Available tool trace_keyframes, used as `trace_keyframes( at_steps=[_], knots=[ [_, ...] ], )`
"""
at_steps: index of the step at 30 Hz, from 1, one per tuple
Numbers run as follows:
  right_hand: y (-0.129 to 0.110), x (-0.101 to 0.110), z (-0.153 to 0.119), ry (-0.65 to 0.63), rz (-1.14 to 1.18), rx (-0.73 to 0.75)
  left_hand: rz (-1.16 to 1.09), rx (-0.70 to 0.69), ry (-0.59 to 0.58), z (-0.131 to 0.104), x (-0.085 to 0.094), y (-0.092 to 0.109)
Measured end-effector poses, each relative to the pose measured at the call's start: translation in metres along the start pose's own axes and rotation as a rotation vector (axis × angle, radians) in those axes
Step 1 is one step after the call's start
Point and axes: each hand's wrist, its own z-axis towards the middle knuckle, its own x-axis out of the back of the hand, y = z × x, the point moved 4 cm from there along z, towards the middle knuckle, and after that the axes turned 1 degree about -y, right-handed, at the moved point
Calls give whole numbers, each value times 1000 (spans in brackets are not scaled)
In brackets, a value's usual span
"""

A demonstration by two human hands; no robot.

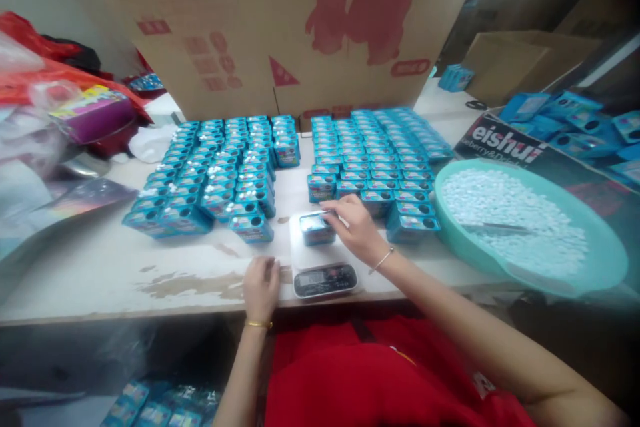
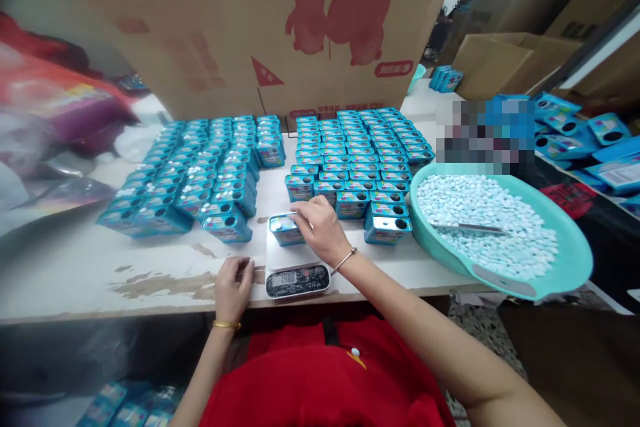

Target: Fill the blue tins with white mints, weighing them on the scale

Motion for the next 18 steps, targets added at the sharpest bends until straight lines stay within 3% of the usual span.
trace_keyframes(
  at_steps=[3, 5, 7, 10, 12, 14, 16, 18],
  knots=[
    [0, 17, -3, 67, -46, 36, -18, -46, 65, 7, 14, 23],
    [12, 47, -9, 161, -115, 3, 27, -156, 113, 16, 24, 48],
    [40, 89, -20, 265, -222, -73, 91, -284, 109, 29, 30, 74],
    [106, 162, -44, 337, -439, -305, 138, -398, 40, 51, 25, 103],
    [154, 205, -63, 213, -580, -595, 134, -447, 7, 63, 15, 114],
    [190, 234, -83, 67, -655, -837, 113, -495, -7, 73, 3, 121],
    [212, 246, -95, -18, -666, -954, 74, -537, 0, 78, -7, 123],
    [223, 240, -99, -66, -648, -998, -24, -577, 24, 80, -13, 120]
  ],
)
